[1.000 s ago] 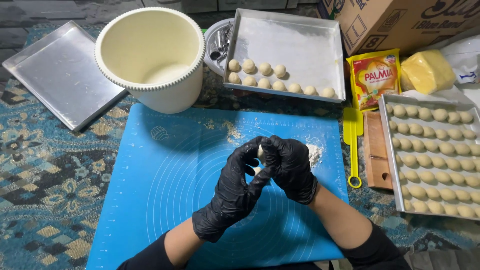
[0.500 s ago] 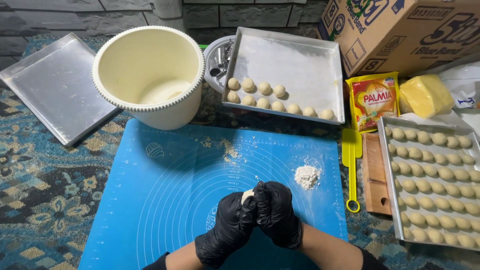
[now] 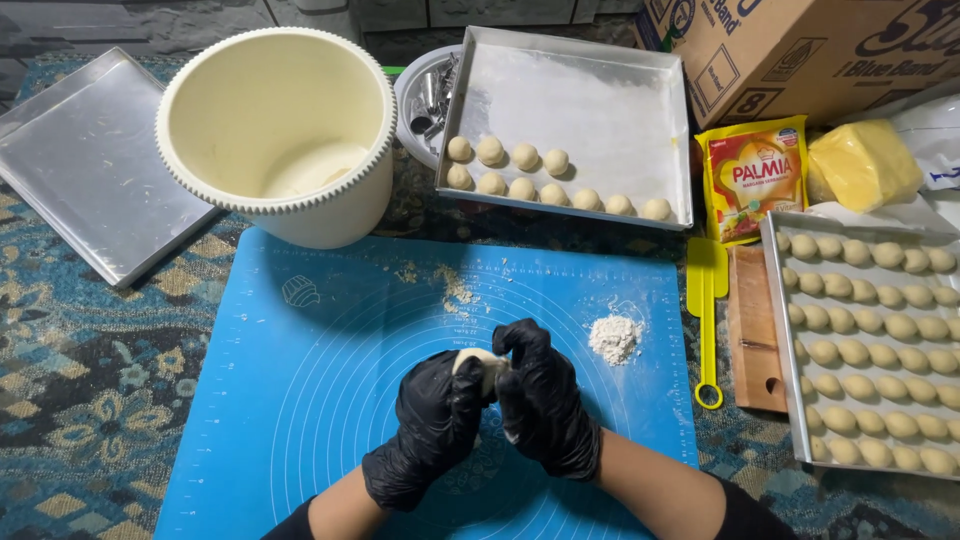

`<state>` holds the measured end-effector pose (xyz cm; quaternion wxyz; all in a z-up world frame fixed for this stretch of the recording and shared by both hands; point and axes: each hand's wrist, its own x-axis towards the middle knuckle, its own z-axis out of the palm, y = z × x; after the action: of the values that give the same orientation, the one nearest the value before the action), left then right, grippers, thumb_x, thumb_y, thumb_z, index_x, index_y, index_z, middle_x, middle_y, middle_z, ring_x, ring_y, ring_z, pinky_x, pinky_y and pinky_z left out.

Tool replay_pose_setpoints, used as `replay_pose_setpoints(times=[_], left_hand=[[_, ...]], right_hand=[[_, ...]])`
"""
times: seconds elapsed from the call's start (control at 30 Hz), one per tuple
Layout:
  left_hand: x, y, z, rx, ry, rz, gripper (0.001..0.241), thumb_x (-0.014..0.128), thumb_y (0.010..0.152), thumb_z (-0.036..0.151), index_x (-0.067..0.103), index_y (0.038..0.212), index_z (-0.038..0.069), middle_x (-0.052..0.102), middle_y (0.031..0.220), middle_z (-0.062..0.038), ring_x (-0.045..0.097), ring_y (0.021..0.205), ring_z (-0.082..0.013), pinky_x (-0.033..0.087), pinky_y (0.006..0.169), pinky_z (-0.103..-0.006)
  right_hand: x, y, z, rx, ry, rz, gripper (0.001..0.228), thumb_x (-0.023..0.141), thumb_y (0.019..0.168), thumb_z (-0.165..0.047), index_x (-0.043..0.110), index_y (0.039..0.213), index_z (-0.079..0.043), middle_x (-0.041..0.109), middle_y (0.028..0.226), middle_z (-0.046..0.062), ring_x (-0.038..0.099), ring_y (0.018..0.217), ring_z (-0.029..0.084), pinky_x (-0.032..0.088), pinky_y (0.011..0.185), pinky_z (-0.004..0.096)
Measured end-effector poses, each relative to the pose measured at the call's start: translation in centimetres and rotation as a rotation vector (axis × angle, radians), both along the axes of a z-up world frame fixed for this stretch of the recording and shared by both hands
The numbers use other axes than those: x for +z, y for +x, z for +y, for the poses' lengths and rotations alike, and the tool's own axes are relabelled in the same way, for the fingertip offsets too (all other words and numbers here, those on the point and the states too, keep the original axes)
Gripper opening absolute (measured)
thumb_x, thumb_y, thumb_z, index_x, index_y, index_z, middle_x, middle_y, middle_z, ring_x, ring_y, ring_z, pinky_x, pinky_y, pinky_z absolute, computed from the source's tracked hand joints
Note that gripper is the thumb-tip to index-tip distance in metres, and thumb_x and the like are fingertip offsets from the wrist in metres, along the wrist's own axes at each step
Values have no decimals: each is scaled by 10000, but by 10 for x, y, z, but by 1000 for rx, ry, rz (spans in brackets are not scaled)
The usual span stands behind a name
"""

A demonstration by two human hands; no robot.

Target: Shaping small pieces of dough into uniform balls by hand and arranging them on a baking tray.

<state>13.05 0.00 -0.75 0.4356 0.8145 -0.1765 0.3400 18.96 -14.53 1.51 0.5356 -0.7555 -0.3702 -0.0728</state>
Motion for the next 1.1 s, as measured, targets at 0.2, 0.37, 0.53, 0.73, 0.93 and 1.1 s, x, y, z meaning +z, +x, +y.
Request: replay_pose_setpoints(times=[0.2, 0.37, 0.53, 0.73, 0.93, 1.1], left_hand=[[-21, 5, 11, 36, 79, -108, 716, 639, 1043, 145, 245, 1641, 157, 645, 945, -148, 616, 740, -254, 537, 657, -357], [5, 7, 6, 115, -141, 190, 489, 276, 1120, 322, 620, 854, 96, 623, 765, -58, 628, 642, -210, 496, 593, -332], [18, 7, 13, 67, -48, 351, 495, 269, 1099, 416, 652, 899, 175, 677, 785, -2, 674, 681, -209, 473, 589, -344], [29, 6, 11, 169, 63, 410, 499, 336, 1066, 498, 710, 1233, 213, 650, 891, -101, 638, 768, -271, 488, 581, -402], [23, 19, 8, 98, -514, 458, 660, 950, 730, 217, 712, 1342, 147, 816, 968, -53, 766, 802, -235, 614, 729, -269], [34, 8, 1, -25, -589, 470, 391, 649, 993, 11, 635, 1364, -110, 735, 992, -88, 449, 871, -39, 464, 935, -160]], right_hand=[[-54, 23, -22, 76, -328, -313, 153, 486, 1058, -204, 482, 1158, -87, 632, 959, 109, 660, 835, 307, 493, 880, 506], [-7, 18, -11, 16, -306, -167, 212, 454, 1064, -257, 596, 979, -125, 631, 856, 39, 607, 742, 273, 432, 793, 465], [-8, 22, -13, 46, -221, -387, 174, 522, 1042, -208, 578, 1112, -59, 637, 1024, 107, 612, 844, 305, 441, 810, 430], [-26, 27, -15, 161, 43, -128, 234, 656, 998, -41, 586, 1209, -113, 605, 951, 71, 579, 811, 256, 477, 717, 395], [-100, 36, -21, -114, 47, -153, 373, 818, 787, -301, 778, 1107, -115, 766, 1187, 47, 736, 982, 219, 609, 969, 415], [-2, 9, -4, -87, -24, 51, 240, 631, 957, -161, 710, 984, 65, 695, 958, 321, 568, 899, 487, 550, 947, 489]])
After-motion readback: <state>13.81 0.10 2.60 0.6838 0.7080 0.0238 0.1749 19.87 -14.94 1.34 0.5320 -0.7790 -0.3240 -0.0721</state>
